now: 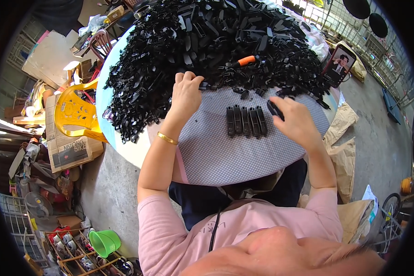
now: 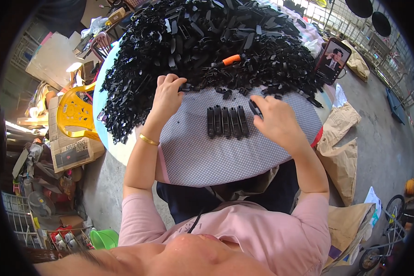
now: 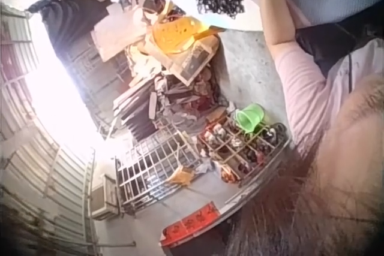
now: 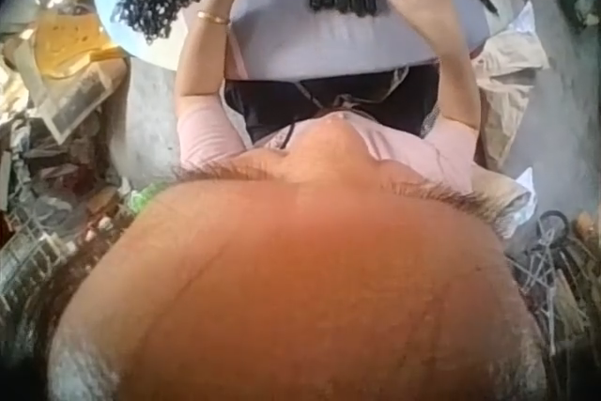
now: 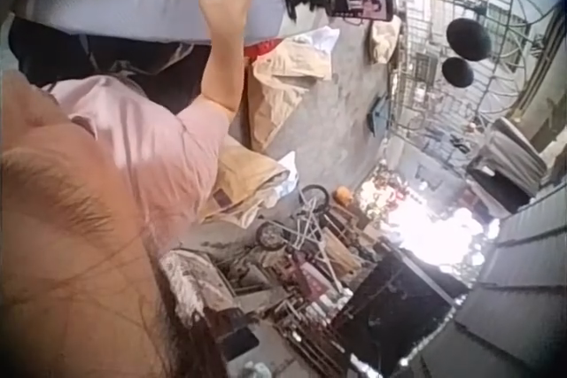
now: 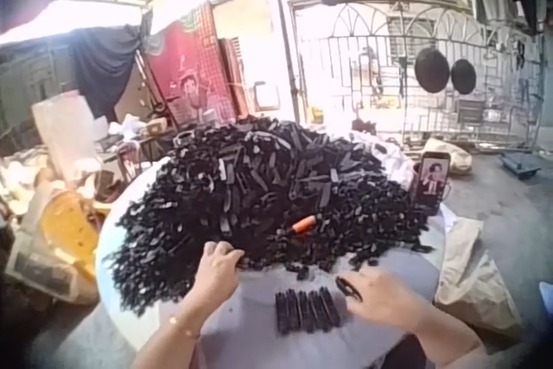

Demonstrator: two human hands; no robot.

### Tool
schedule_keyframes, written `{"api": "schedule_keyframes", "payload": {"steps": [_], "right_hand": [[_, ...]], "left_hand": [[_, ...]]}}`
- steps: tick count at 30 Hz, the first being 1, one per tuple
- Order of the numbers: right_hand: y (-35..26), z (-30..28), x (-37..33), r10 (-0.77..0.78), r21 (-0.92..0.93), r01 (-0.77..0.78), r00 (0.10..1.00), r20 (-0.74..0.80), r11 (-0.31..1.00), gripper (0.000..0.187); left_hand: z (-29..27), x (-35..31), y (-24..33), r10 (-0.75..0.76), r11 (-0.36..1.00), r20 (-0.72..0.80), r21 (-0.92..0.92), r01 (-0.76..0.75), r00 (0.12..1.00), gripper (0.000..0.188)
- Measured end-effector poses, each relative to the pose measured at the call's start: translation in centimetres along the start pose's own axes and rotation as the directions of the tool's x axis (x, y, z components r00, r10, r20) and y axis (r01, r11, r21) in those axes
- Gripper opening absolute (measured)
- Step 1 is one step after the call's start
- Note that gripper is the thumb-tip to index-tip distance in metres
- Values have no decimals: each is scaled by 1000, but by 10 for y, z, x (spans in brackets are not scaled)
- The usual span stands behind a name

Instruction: The recorder is assembling small black plastic components by hand and with a small screwdriver on a round table.

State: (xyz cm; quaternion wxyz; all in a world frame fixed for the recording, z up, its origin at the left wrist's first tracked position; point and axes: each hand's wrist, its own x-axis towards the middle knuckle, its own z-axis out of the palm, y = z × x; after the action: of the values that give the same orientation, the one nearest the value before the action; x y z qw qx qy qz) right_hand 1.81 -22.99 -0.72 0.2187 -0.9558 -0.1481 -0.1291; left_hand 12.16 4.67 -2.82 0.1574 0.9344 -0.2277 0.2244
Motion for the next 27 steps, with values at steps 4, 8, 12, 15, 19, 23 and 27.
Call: {"api": "schedule_keyframes", "payload": {"steps": [4,8,12,15,19,23,27], "right_hand": [[0,9,-12,-60,33,58,997,54,998,38],[4,10,-11,-80,152,65,992,97,986,33],[32,1,10,-16,123,32,992,-129,992,19],[65,-4,28,72,-30,-84,954,-290,996,17],[87,9,44,45,-178,-72,987,-152,981,13],[81,10,54,26,-246,-53,993,-112,968,11],[65,14,70,-22,-14,18,951,-309,1000,11]], "left_hand": [[7,2,-1,0,989,7,145,-1,1000,29],[7,2,-3,-29,996,12,88,28,1000,28],[-1,4,15,-169,957,-34,-244,155,985,27],[1,7,23,-293,535,205,-774,338,934,27],[-1,5,32,-199,88,505,-844,528,840,29],[1,2,30,-161,12,507,-857,516,846,28],[5,0,34,-121,-63,511,-859,507,851,27]]}}
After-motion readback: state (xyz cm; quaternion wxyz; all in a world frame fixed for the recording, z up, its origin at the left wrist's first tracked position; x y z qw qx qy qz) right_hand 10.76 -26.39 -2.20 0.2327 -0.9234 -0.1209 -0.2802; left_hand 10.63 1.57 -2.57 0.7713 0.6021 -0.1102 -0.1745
